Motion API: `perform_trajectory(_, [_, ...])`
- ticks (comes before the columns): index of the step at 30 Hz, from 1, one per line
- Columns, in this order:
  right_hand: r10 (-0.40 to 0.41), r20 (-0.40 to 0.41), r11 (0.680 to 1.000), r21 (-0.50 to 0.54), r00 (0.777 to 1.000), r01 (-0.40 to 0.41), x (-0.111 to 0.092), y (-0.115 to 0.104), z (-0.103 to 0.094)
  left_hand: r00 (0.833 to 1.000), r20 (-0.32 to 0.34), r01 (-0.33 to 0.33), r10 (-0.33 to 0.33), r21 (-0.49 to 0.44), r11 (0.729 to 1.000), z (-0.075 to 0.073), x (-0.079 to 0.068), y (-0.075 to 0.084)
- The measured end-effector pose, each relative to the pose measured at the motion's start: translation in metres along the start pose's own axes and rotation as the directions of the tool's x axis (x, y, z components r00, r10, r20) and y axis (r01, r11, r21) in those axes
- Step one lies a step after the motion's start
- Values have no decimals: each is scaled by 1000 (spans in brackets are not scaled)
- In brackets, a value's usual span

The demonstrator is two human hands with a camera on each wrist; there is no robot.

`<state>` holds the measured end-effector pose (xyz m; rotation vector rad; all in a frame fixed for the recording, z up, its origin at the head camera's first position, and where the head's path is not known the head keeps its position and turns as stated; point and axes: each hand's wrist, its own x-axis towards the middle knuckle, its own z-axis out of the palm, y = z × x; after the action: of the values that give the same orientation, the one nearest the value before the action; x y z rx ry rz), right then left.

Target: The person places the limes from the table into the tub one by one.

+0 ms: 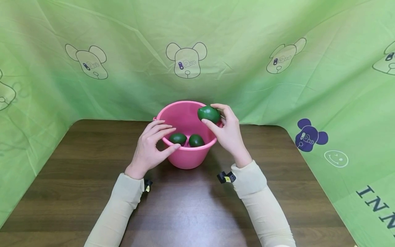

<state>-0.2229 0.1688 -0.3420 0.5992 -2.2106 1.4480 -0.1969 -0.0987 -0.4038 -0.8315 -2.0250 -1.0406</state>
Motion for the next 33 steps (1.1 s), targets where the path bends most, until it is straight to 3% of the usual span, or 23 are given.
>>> perform_trajectory(7, [3, -3, 1000, 26, 1000, -3, 5, 0, 3, 1000, 1, 2, -2, -3, 1000, 0, 1, 1])
perform_trajectory(14, [35, 22, 999, 12, 999, -35, 2, -32, 2, 1000, -5, -9, 9, -9, 1000, 1, 1, 2])
perform_trajectory(16, [45, 31, 999, 5, 998, -45, 2, -32, 2, 1000, -8, -9, 9, -10, 1000, 2, 1, 1])
perform_trajectory(24, [39, 39, 999, 5, 998, -40, 8, 4, 3, 1000, -10, -11, 11, -9, 1000, 2, 2, 0])
perform_trajectory(33, [14, 63, 999, -49, 998, -11, 7, 10, 3, 1000, -7, 0, 0, -9, 1000, 1, 1, 0])
